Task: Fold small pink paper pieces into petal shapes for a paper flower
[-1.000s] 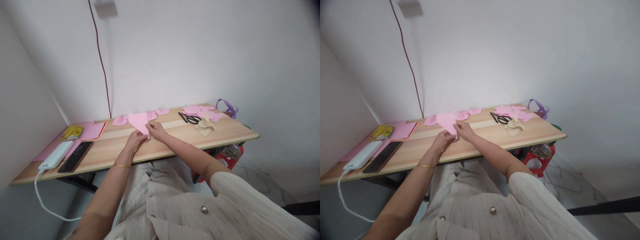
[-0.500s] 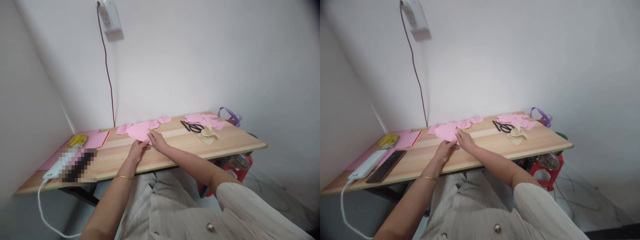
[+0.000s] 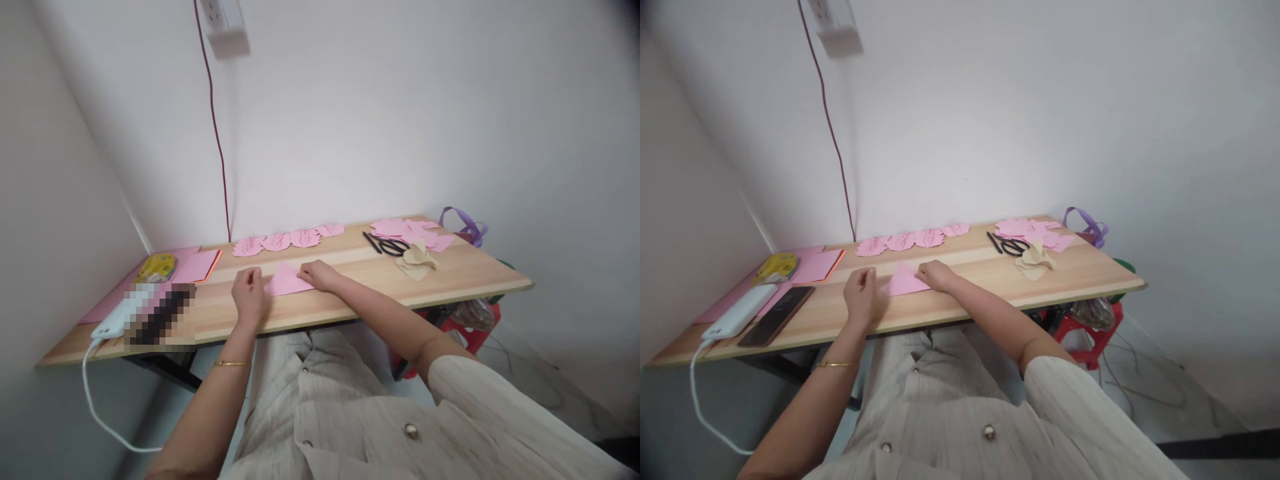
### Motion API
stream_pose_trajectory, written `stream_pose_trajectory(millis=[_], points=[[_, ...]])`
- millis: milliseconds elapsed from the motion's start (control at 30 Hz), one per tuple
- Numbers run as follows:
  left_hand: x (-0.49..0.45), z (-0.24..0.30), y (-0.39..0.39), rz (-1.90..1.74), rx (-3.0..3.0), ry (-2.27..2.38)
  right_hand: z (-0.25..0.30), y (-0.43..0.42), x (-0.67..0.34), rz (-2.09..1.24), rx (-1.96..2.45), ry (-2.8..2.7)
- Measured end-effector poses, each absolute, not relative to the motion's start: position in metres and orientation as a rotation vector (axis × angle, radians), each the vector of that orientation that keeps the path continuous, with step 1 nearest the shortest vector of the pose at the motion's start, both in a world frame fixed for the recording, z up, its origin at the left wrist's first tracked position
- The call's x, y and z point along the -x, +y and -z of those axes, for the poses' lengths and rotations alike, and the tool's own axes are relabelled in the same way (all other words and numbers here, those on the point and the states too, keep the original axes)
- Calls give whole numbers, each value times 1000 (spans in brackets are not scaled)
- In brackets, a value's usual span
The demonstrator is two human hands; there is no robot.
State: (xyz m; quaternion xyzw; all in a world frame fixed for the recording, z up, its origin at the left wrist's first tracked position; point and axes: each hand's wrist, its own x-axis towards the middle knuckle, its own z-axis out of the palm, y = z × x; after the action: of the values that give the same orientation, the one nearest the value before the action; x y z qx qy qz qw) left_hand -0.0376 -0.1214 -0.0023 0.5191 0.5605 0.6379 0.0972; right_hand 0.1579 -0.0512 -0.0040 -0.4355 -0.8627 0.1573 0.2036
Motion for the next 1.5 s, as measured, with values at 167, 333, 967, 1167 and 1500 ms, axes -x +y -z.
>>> stream_pose_trajectory(millis=[167, 333, 967, 1167, 1500], points=[[11, 5, -138, -1098, -2198, 1309, 2, -53, -155, -263, 1296, -2582], [6, 20, -143, -798, -2432, 1318, -4, -61, -152, -121, 1456, -2609], [20, 30, -142, -529, -2596, 1340, -7, -126, -183, 177, 1229, -2725], [22, 22, -142, -355, -2706, 1351, -2, -143, -201, 177, 1273, -2694], [41, 15, -148, -229, -2791, 1415, -1, -145, -210, 142, 1296, -2662]])
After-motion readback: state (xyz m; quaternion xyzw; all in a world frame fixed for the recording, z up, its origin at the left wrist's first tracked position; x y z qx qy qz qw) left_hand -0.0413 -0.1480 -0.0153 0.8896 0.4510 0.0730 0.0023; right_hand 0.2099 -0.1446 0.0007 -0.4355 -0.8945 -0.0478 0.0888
